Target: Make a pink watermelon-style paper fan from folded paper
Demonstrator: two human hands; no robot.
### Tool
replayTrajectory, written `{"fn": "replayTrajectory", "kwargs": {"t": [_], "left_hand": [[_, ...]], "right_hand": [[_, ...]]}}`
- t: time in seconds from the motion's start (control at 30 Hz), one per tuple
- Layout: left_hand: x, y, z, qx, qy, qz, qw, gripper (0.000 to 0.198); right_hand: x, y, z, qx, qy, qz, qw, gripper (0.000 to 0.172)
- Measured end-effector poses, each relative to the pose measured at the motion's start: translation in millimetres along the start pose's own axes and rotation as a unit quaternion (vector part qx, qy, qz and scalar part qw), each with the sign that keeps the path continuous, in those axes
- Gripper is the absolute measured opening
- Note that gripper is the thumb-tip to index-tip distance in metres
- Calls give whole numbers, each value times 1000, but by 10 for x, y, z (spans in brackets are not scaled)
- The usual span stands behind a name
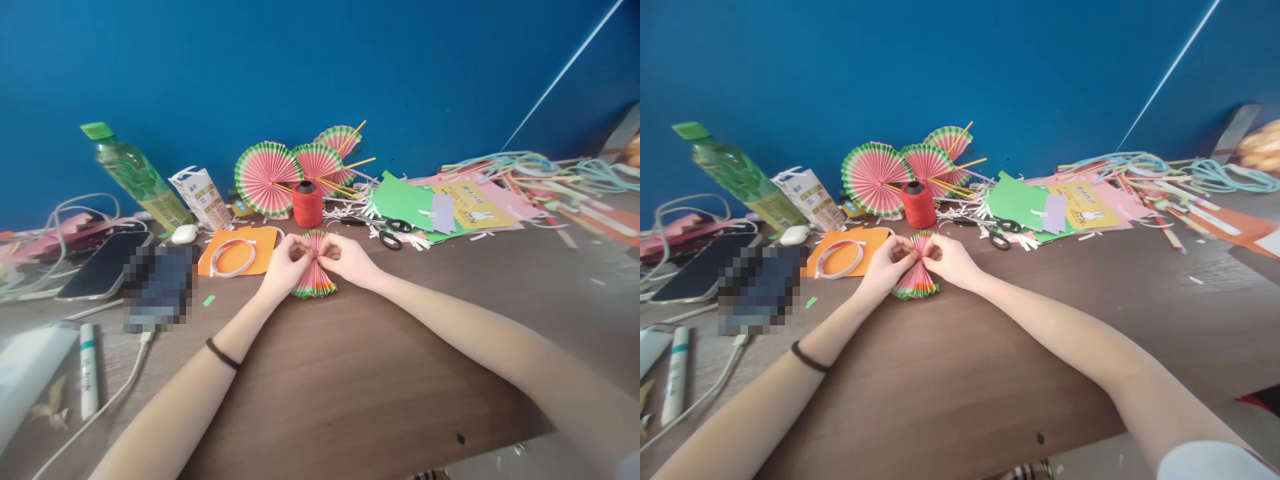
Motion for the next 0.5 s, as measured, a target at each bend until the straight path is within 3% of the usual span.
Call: {"fn": "replayTrajectory", "kwargs": {"t": [0.2,0.5], "left_hand": [[4,-17,21,15,15,12,1000,16],[-4,-6,18,27,31,10,999,17]], "right_hand": [[-37,3,33,-115,-46,-70,990,15],[-44,-47,60,-100,-64,-79,990,4]]}}
Point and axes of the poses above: each hand's wrist, its own x-axis away from the middle knuckle, its own z-axis out of the back of the hand, y = z × x, the point moved 1 cm from there along -x, towards the middle knuckle, and after that the axes turned 9 degrees about x, right-handed, at the moved point
